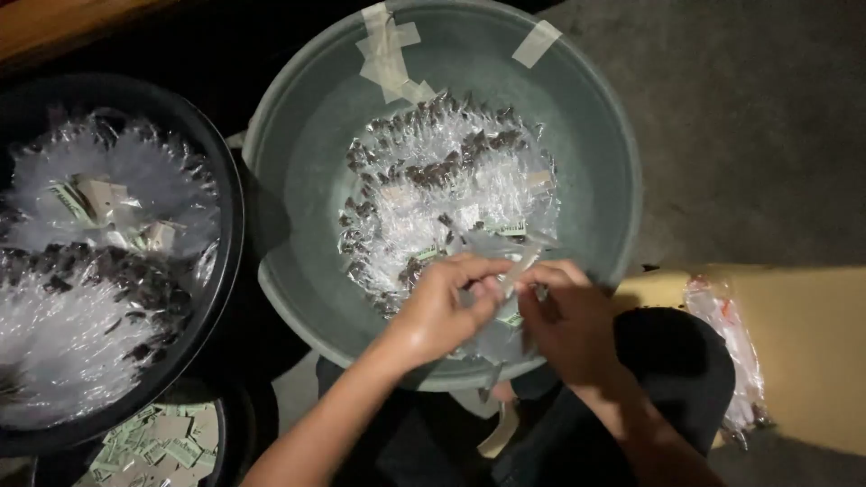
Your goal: Sorting small items in plastic bags and filling small packets with a granular substance.
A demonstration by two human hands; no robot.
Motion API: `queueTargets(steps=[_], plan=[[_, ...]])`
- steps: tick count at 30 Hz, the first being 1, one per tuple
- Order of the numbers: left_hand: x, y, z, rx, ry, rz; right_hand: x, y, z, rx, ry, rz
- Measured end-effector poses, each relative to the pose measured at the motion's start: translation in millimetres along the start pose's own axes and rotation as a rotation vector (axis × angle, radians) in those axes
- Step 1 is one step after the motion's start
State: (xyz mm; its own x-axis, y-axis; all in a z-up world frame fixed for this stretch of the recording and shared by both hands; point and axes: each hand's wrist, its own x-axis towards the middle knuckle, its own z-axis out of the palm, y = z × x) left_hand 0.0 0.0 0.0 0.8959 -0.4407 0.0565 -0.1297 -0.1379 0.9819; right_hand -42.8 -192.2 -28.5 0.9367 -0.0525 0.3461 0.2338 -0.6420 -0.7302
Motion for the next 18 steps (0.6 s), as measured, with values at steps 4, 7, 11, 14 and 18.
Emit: queueTargets(steps=[4,7,11,14,18], plan=[[-4.4,13.6,-2.9,0.017,-0.036,0.031,-1.2,7.9,-2.8,-0.140,-0.033,-0.021],[-10.5,9.7,-0.7,0.009,-0.063,0.049,-3.1,0.1,-6.1,-0.073,-0.077,0.051],[-19.1,-2.9,12.1,0.159,0.030,0.096,-6.4,-3.4,-8.0,-0.001,-0.231,-0.053],[-33.0,9.0,8.7,0.240,-0.015,0.180,-22.5,-10.5,-17.0,0.062,-0.319,-0.167],[-51.7,30.8,-2.5,0.220,0.015,0.263,-47.1,9.5,-16.5,-0.159,-0.397,-0.206]])
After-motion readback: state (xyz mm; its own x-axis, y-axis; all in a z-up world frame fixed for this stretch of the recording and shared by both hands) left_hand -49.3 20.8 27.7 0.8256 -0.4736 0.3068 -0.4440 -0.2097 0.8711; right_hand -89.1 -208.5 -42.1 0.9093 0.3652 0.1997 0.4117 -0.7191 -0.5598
